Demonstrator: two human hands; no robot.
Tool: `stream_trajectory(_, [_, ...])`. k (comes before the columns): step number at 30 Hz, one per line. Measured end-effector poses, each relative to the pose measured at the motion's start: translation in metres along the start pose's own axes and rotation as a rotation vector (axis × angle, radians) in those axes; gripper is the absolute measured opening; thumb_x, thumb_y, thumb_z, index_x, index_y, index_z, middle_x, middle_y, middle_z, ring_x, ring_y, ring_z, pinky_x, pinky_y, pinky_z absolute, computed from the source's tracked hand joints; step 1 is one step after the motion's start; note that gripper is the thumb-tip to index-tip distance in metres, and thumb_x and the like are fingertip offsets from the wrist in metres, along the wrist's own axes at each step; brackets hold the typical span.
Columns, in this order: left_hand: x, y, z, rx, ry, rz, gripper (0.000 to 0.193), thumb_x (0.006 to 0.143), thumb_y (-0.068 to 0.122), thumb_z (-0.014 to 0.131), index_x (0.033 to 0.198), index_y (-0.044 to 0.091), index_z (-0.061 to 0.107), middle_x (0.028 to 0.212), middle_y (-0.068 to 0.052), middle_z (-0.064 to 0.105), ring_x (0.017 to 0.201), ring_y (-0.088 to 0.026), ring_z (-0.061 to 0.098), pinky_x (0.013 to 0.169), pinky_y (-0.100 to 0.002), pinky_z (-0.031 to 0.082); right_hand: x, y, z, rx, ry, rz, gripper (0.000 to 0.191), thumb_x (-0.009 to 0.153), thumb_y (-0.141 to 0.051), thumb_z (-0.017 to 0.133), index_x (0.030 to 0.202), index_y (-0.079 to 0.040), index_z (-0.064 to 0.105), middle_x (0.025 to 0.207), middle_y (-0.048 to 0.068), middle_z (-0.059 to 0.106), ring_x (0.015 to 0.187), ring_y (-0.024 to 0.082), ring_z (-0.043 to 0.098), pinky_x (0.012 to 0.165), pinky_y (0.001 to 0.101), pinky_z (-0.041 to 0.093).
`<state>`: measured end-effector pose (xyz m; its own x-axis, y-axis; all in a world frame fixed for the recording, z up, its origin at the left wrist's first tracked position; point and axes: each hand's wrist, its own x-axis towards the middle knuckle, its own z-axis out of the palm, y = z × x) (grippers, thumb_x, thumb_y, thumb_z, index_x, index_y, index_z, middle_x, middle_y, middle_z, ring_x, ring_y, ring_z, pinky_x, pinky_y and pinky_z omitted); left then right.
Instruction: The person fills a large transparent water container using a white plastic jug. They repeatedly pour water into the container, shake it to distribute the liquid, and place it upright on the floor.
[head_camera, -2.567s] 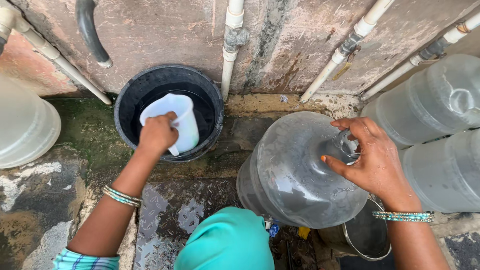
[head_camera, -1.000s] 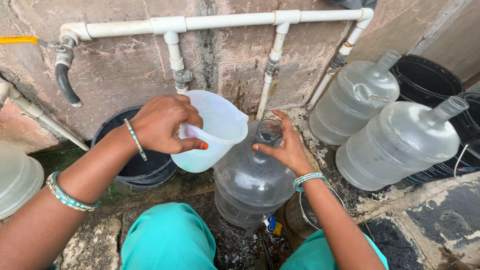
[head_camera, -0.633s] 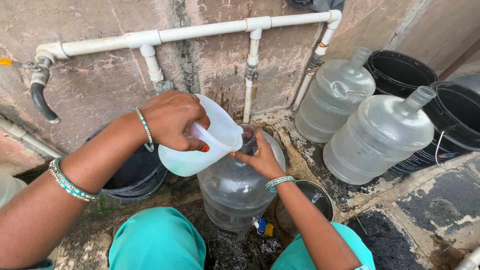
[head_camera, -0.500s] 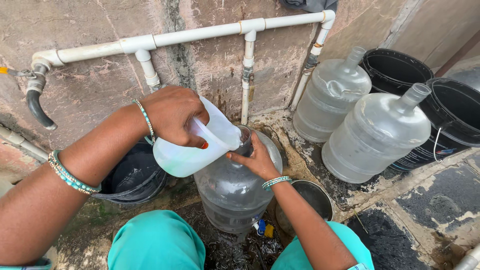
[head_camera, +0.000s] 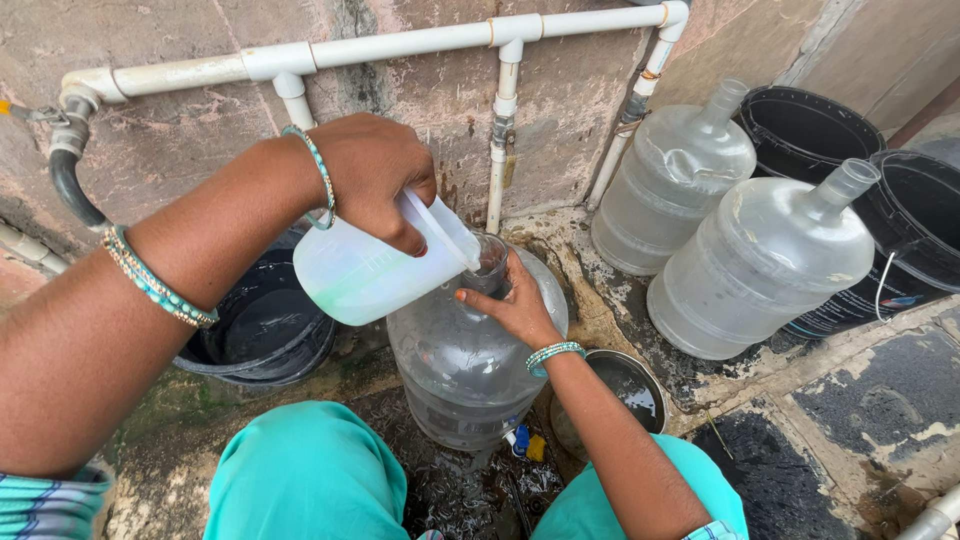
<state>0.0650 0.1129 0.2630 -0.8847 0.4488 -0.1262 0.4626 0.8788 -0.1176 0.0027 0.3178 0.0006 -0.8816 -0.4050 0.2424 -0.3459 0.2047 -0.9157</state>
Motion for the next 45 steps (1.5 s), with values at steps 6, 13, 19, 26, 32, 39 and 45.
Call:
stream_trajectory(6, [0.005, 0.004, -0.005, 0.013, -0.049, -0.04, 0.047, 0.059, 0.046, 0.083, 0.096, 0.017, 0.083, 0.079, -0.009, 0.078, 0.073, -0.027, 0.076, 0.069, -0.041, 0.058, 0.0, 0.001, 0.003, 0.088, -0.002, -0.057, 0.081, 0.073, -0.031, 0.09, 0.14, -0.01, 0.051, 0.132, 0.009, 0.065, 0.125, 0.021, 0.061, 0.107, 0.0389, 0.05])
stream_trajectory(13, [0.016, 0.013, -0.013, 0.056, -0.079, -0.04, 0.045, 0.058, 0.048, 0.083, 0.091, 0.017, 0.084, 0.08, -0.009, 0.078, 0.075, -0.027, 0.076, 0.069, -0.042, 0.057, 0.001, 0.004, 0.004, 0.217, -0.031, -0.016, 0.074, 0.075, -0.022, 0.089, 0.138, -0.01, 0.051, 0.129, 0.006, 0.065, 0.122, 0.018, 0.062, 0.105, 0.0378, 0.051])
stream_trajectory(19, [0.018, 0.024, -0.02, 0.112, -0.121, -0.01, 0.046, 0.056, 0.049, 0.08, 0.086, 0.014, 0.084, 0.079, -0.011, 0.078, 0.074, -0.029, 0.074, 0.068, -0.044, 0.056, 0.003, 0.009, 0.006, 0.186, -0.021, -0.065, 0.07, 0.076, -0.016, 0.088, 0.136, -0.009, 0.053, 0.128, 0.007, 0.066, 0.121, 0.018, 0.062, 0.106, 0.0365, 0.05])
stream_trajectory(26, [0.03, 0.043, -0.033, 0.265, -0.108, 0.004, 0.055, 0.053, 0.051, 0.081, 0.096, 0.016, 0.081, 0.084, -0.012, 0.077, 0.078, -0.031, 0.073, 0.067, -0.043, 0.055, 0.006, 0.009, 0.01, 0.221, -0.019, -0.05, 0.072, 0.076, -0.017, 0.088, 0.137, -0.007, 0.051, 0.129, 0.009, 0.064, 0.12, 0.019, 0.061, 0.104, 0.0367, 0.051])
stream_trajectory(32, [0.033, 0.053, -0.037, 0.397, -0.197, -0.026, 0.051, 0.059, 0.05, 0.079, 0.098, 0.018, 0.082, 0.086, -0.012, 0.077, 0.08, -0.029, 0.074, 0.068, -0.043, 0.057, 0.005, 0.002, 0.01, 0.173, -0.007, 0.019, 0.074, 0.076, -0.023, 0.087, 0.138, -0.009, 0.048, 0.129, 0.007, 0.063, 0.12, 0.017, 0.062, 0.102, 0.0348, 0.053])
stream_trajectory(39, [0.014, 0.037, -0.022, 0.41, 0.028, 0.021, 0.04, 0.063, 0.048, 0.079, 0.084, 0.014, 0.08, 0.077, -0.012, 0.074, 0.075, -0.031, 0.073, 0.067, -0.042, 0.057, 0.008, 0.004, 0.013, 0.104, 0.037, -0.046, 0.075, 0.075, -0.026, 0.089, 0.135, -0.006, 0.05, 0.125, 0.008, 0.065, 0.115, 0.018, 0.065, 0.098, 0.0346, 0.055])
stream_trajectory(45, [-0.016, -0.039, 0.039, 0.219, 0.277, -0.238, 0.045, 0.078, 0.057, 0.076, 0.087, 0.014, 0.081, 0.078, -0.015, 0.073, 0.079, -0.035, 0.071, 0.072, -0.046, 0.055, 0.011, 0.018, 0.008, 0.048, 0.007, 0.013, 0.074, 0.072, -0.028, 0.089, 0.133, -0.005, 0.053, 0.124, 0.008, 0.065, 0.114, 0.017, 0.065, 0.099, 0.0341, 0.057])
